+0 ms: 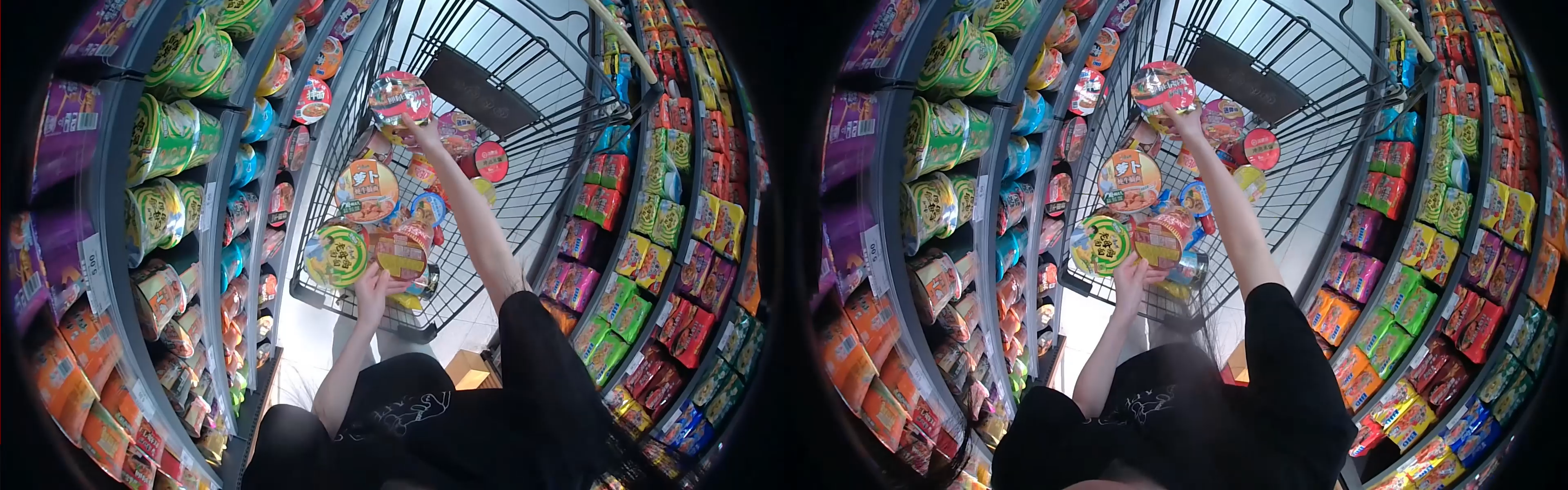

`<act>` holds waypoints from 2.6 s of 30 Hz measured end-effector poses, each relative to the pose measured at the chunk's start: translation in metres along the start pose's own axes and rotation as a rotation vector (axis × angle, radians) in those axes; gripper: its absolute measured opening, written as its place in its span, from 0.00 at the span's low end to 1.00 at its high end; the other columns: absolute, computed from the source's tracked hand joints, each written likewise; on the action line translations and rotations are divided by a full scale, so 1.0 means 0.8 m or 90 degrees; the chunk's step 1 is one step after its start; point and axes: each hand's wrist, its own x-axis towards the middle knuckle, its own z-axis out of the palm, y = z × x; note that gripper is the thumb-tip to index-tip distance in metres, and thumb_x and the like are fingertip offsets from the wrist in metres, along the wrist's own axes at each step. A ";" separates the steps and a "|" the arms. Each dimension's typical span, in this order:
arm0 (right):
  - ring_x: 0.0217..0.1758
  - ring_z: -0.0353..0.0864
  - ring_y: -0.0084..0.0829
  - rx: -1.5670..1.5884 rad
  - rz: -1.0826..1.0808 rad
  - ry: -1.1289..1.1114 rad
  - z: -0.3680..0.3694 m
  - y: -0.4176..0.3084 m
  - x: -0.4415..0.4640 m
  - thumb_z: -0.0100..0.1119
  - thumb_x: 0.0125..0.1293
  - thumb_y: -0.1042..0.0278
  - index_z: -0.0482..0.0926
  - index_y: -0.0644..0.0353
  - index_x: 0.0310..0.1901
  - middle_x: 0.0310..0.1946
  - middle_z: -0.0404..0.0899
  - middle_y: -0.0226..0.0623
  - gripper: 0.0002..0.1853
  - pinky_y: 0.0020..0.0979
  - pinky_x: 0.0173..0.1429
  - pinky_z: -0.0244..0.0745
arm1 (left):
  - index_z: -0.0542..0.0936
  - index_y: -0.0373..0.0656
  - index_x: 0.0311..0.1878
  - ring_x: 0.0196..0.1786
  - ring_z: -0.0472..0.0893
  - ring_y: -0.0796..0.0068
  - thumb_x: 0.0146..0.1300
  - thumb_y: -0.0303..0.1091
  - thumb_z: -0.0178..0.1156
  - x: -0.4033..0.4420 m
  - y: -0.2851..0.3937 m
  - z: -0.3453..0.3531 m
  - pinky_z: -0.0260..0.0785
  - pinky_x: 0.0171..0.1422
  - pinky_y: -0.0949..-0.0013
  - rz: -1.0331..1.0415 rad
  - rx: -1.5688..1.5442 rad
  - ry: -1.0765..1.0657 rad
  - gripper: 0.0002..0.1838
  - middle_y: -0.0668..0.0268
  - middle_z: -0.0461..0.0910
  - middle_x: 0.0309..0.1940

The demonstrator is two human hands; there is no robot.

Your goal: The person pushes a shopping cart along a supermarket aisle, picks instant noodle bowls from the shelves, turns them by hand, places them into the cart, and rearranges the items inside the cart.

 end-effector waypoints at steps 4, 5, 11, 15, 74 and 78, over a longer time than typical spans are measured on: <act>0.41 0.73 0.30 -0.067 -0.009 -0.081 0.031 0.003 -0.041 0.64 0.40 0.43 0.62 0.62 0.50 0.38 0.74 0.41 0.40 0.28 0.30 0.71 | 0.61 0.31 0.53 0.31 0.79 0.63 0.62 0.27 0.40 -0.013 0.004 -0.019 0.74 0.35 0.71 -0.012 0.006 0.022 0.16 0.51 0.75 0.32; 0.41 0.73 0.30 -0.067 -0.009 -0.080 0.043 0.009 -0.037 0.64 0.40 0.43 0.62 0.62 0.50 0.38 0.74 0.41 0.40 0.28 0.30 0.71 | 0.61 0.31 0.53 0.31 0.79 0.63 0.62 0.27 0.40 -0.016 0.001 -0.024 0.74 0.35 0.71 -0.013 0.007 0.022 0.16 0.51 0.75 0.32; 0.29 0.74 0.23 -0.121 0.139 -0.205 0.073 0.052 0.010 0.61 0.42 0.55 0.71 0.61 0.38 0.26 0.73 0.35 0.23 0.26 0.39 0.68 | 0.60 0.32 0.55 0.31 0.79 0.63 0.62 0.26 0.39 -0.025 -0.025 -0.043 0.74 0.35 0.71 -0.017 0.036 0.055 0.17 0.51 0.75 0.31; 0.39 0.73 0.27 0.025 0.237 -0.242 0.038 0.100 0.030 0.62 0.41 0.59 0.61 0.60 0.51 0.37 0.72 0.41 0.34 0.28 0.42 0.69 | 0.59 0.31 0.54 0.30 0.79 0.62 0.62 0.26 0.40 -0.022 -0.055 -0.060 0.74 0.34 0.70 -0.015 0.079 0.042 0.17 0.51 0.75 0.29; 0.20 0.72 0.31 -0.342 -0.197 0.213 0.044 0.136 0.004 0.66 0.36 0.47 0.71 0.66 0.19 0.14 0.70 0.36 0.26 0.30 0.29 0.66 | 0.55 0.28 0.56 0.34 0.79 0.60 0.63 0.27 0.39 0.029 0.073 -0.037 0.74 0.37 0.70 0.129 0.120 0.151 0.20 0.50 0.74 0.35; 0.16 0.70 0.22 -0.170 -0.056 0.002 0.021 0.135 0.005 0.65 0.44 0.59 0.71 0.63 0.20 0.14 0.70 0.30 0.16 0.26 0.22 0.63 | 0.55 0.28 0.57 0.34 0.79 0.61 0.63 0.28 0.39 0.027 0.076 -0.041 0.74 0.37 0.71 0.133 0.122 0.153 0.20 0.51 0.73 0.37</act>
